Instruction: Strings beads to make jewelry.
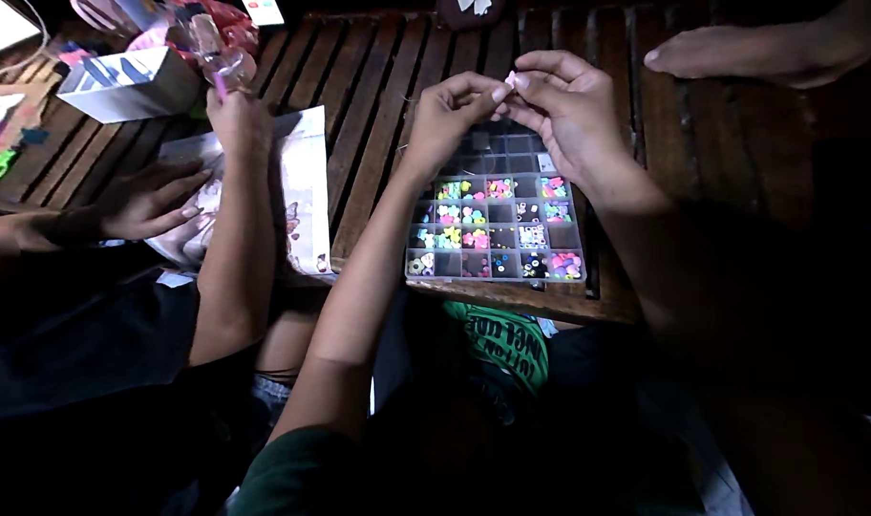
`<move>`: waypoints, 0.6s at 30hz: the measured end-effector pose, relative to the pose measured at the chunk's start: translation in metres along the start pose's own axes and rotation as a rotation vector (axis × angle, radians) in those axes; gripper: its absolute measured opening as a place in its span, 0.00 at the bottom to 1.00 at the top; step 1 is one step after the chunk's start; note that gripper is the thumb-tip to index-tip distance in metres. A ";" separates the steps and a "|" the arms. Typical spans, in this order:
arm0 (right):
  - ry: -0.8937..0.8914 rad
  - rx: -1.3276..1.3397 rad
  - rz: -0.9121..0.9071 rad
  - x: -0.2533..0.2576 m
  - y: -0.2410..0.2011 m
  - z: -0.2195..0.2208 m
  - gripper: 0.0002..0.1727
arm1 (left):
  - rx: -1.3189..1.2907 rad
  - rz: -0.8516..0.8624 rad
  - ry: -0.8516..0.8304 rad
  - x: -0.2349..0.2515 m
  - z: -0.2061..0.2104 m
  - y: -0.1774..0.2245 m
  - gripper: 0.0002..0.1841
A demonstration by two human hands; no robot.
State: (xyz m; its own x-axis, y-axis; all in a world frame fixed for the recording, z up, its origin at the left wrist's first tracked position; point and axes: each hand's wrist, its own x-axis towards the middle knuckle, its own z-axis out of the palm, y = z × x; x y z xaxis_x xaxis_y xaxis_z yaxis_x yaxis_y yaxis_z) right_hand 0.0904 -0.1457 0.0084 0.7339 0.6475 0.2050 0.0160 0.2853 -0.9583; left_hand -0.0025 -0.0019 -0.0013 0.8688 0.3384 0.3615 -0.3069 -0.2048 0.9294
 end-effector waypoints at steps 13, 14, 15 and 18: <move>-0.008 -0.090 -0.088 -0.001 0.003 0.001 0.11 | -0.060 0.004 0.021 0.001 0.000 0.000 0.05; -0.009 -0.100 -0.086 -0.001 0.003 0.001 0.11 | -0.057 0.011 0.024 0.001 0.000 -0.001 0.05; -0.013 -0.110 -0.090 0.000 0.003 0.001 0.10 | -0.056 0.017 0.032 0.001 0.000 -0.001 0.05; -0.029 -0.142 -0.130 0.000 0.006 0.001 0.05 | -0.062 0.019 0.045 0.000 0.001 0.000 0.04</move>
State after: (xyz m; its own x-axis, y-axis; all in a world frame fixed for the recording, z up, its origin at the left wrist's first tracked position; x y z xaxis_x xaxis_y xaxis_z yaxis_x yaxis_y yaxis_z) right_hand 0.0904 -0.1432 0.0028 0.6998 0.6322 0.3326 0.2064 0.2668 -0.9414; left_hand -0.0020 -0.0023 -0.0010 0.8445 0.3765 0.3808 -0.3478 -0.1551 0.9247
